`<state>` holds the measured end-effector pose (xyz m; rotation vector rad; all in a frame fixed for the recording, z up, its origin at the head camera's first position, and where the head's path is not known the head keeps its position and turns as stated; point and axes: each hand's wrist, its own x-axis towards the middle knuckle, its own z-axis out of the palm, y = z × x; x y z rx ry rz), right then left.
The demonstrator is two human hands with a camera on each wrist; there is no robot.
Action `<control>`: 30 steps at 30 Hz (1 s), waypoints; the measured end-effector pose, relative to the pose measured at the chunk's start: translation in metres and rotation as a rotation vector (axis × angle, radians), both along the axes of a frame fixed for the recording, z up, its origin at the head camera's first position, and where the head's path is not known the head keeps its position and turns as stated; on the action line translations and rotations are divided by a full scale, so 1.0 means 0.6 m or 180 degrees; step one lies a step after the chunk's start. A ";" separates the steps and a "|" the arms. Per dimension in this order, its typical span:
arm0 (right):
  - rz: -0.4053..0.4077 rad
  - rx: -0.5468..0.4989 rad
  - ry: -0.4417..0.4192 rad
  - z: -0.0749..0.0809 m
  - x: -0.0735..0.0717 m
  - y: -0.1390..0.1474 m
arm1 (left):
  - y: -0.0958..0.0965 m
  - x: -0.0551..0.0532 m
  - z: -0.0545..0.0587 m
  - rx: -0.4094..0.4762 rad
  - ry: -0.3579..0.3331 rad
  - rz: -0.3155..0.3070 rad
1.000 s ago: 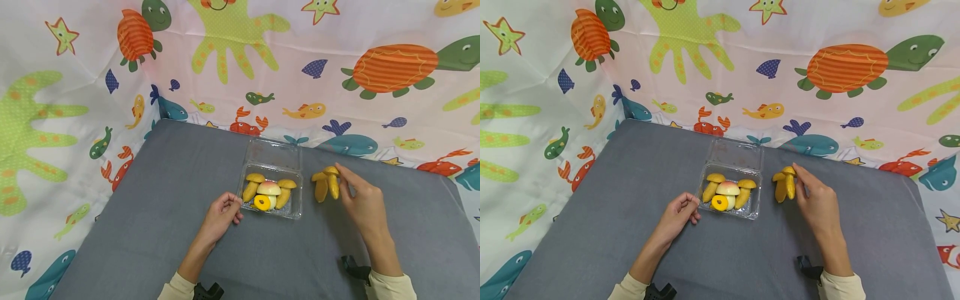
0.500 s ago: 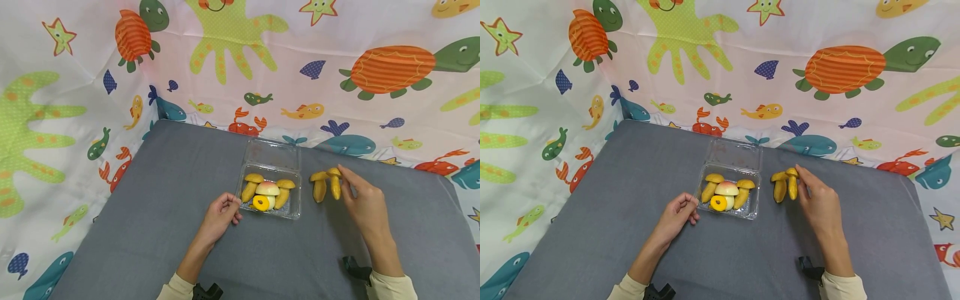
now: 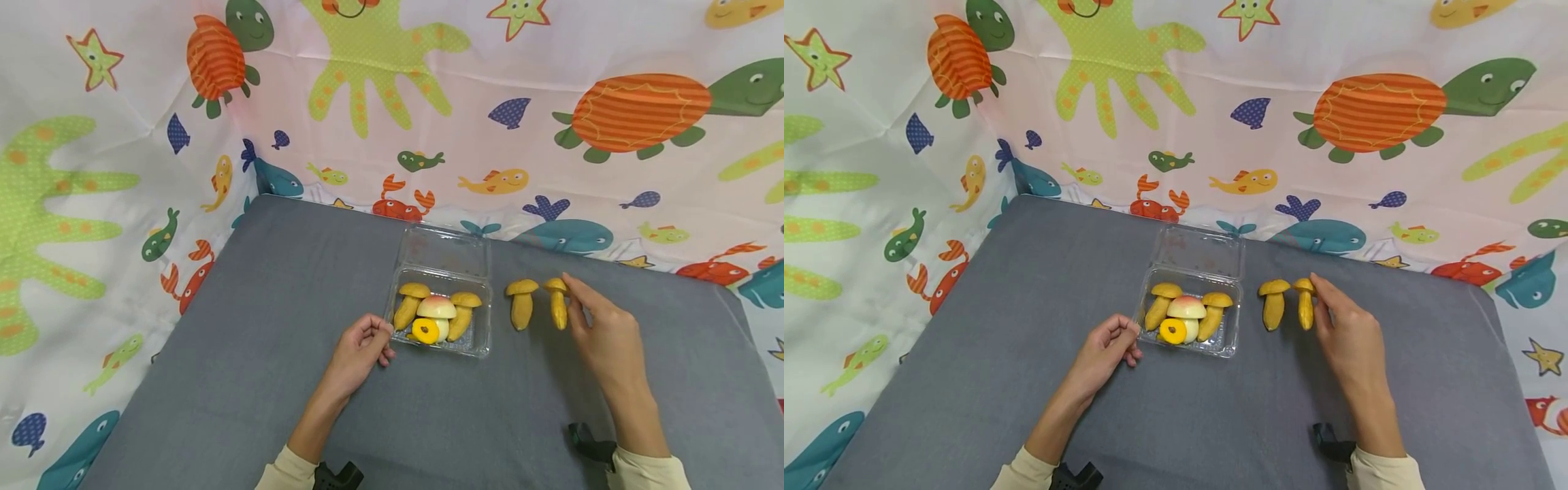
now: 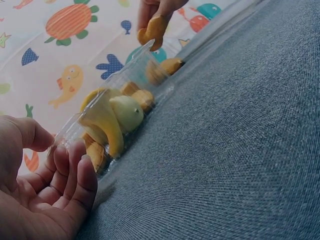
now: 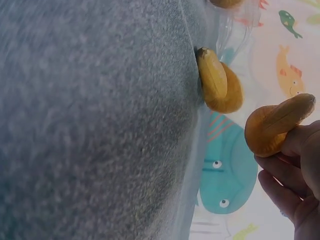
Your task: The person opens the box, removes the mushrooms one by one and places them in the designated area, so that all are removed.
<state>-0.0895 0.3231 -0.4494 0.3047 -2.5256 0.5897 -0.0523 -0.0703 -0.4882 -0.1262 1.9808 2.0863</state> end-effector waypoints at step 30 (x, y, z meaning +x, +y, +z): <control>0.0028 0.0482 -0.0226 -0.011 0.005 0.016 | -0.002 0.003 -0.001 -0.0052 0.0010 -0.0004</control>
